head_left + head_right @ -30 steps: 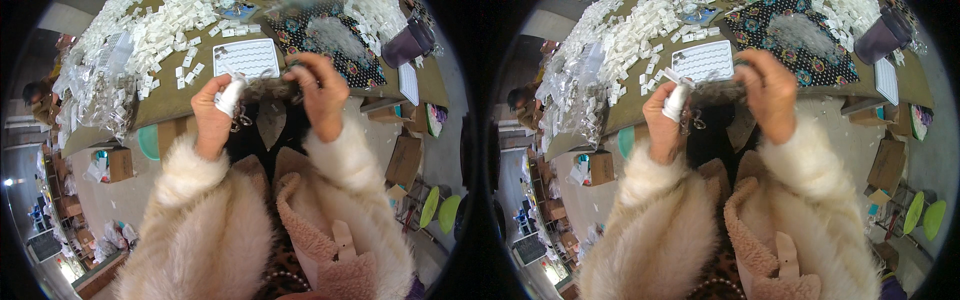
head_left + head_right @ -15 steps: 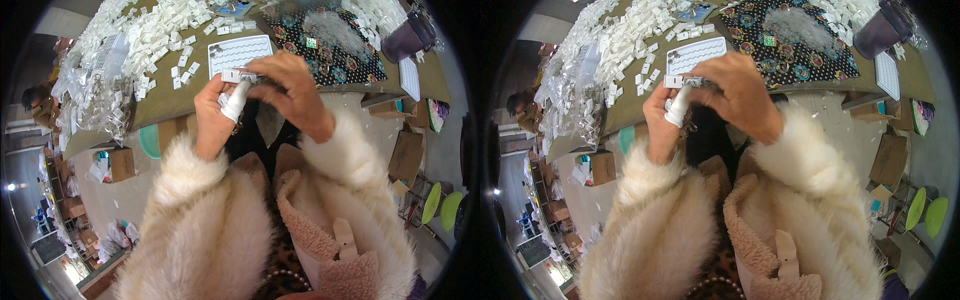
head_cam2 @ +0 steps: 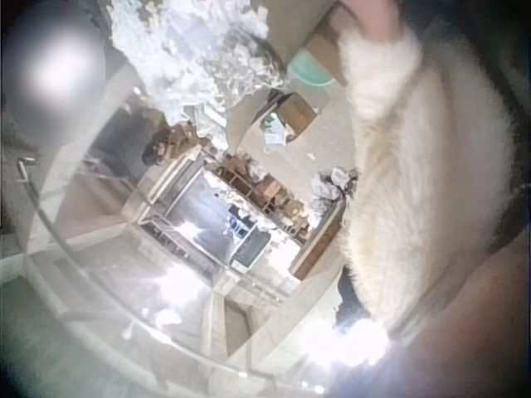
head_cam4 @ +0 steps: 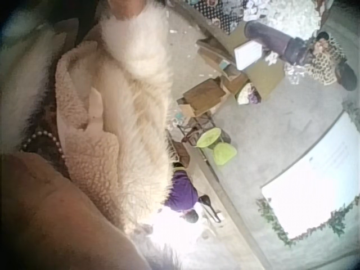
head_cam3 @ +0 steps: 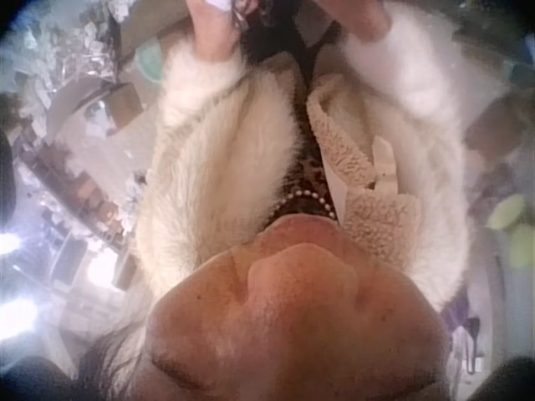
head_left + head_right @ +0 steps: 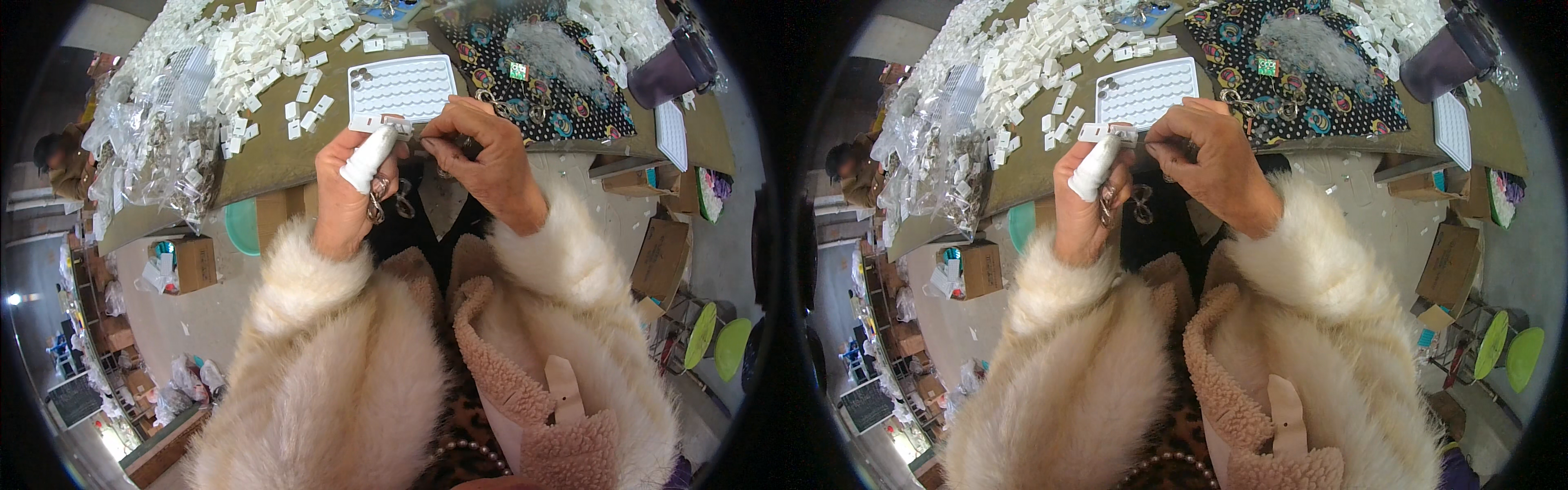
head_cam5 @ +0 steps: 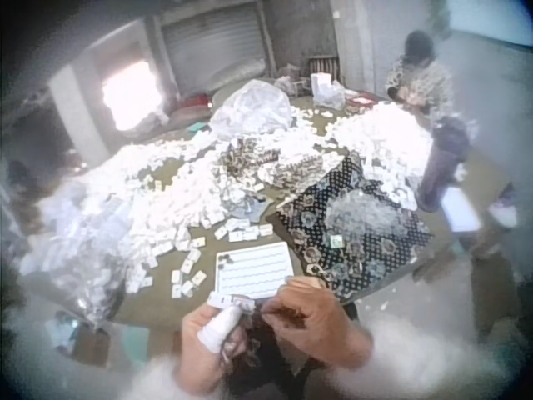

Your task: The person assembles small electronic components by inserting a battery into a white plastic housing, attaching a metal contact, and testing the unit with a light. The person repeats this process for multiple units, placing finished items on a tray.

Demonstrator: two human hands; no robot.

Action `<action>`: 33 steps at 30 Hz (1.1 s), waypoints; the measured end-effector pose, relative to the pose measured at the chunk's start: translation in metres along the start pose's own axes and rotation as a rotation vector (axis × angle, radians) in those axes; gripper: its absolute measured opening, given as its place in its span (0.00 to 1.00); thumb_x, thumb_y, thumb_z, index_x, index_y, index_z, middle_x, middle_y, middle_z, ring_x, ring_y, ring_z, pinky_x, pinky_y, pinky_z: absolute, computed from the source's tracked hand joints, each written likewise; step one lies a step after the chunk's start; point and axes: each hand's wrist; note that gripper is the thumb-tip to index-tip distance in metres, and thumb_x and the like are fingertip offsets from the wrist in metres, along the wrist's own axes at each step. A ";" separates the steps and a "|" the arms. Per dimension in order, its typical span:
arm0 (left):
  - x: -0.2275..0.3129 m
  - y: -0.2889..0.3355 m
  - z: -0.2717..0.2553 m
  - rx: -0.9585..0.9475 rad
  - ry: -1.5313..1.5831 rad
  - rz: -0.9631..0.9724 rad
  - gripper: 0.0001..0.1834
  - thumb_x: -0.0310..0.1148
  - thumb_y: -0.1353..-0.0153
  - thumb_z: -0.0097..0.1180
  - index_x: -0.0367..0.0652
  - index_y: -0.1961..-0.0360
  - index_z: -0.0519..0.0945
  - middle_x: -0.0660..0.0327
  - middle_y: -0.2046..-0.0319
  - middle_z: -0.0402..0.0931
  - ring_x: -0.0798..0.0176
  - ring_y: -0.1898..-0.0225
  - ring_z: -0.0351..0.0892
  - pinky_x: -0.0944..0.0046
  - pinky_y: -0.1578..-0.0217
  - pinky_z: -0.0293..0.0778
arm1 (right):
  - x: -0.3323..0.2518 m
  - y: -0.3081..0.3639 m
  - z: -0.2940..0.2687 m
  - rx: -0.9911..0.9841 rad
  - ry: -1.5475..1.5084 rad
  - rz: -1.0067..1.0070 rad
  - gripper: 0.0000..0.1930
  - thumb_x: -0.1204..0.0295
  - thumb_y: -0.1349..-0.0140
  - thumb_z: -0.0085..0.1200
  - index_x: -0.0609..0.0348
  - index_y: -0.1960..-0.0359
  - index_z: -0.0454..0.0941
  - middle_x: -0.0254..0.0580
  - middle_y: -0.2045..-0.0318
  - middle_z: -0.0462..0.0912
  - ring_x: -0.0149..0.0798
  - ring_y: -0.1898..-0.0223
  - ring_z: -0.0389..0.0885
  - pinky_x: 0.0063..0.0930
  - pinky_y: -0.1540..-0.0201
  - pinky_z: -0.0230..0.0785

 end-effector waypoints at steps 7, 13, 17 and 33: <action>-0.001 0.000 0.003 -0.029 0.101 -0.035 0.12 0.31 0.30 0.57 0.32 0.54 0.81 0.63 0.78 0.76 0.78 0.86 0.61 0.74 0.86 0.57 | -0.007 0.004 0.000 0.069 -0.122 0.028 0.04 0.80 0.45 0.63 0.61 0.67 0.83 0.37 0.75 0.79 0.34 0.73 0.74 0.28 0.64 0.68; -0.007 0.004 0.011 0.008 0.000 0.014 0.12 0.32 0.30 0.58 0.33 0.52 0.81 0.63 0.75 0.78 0.78 0.84 0.65 0.76 0.85 0.58 | -0.012 0.009 -0.001 0.077 -0.173 0.159 0.05 0.80 0.45 0.65 0.63 0.68 0.83 0.35 0.74 0.79 0.27 0.75 0.74 0.23 0.70 0.69; -0.005 0.006 0.014 0.039 -0.064 0.047 0.11 0.29 0.32 0.60 0.34 0.52 0.82 0.63 0.73 0.81 0.79 0.83 0.67 0.77 0.83 0.61 | -0.011 0.010 0.001 0.111 -0.147 0.105 0.04 0.81 0.45 0.64 0.63 0.69 0.83 0.33 0.75 0.80 0.24 0.76 0.74 0.21 0.71 0.68; -0.002 0.011 0.015 -0.022 -0.023 0.081 0.13 0.31 0.29 0.56 0.34 0.49 0.82 0.64 0.74 0.79 0.80 0.82 0.66 0.76 0.82 0.60 | -0.004 0.010 0.006 0.051 -0.555 0.358 0.07 0.74 0.37 0.66 0.65 0.65 0.81 0.32 0.74 0.83 0.20 0.72 0.76 0.15 0.71 0.68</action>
Point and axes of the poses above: each hand's wrist, its own y-axis away from the middle knuckle, its own z-axis out of the palm, x = y × z
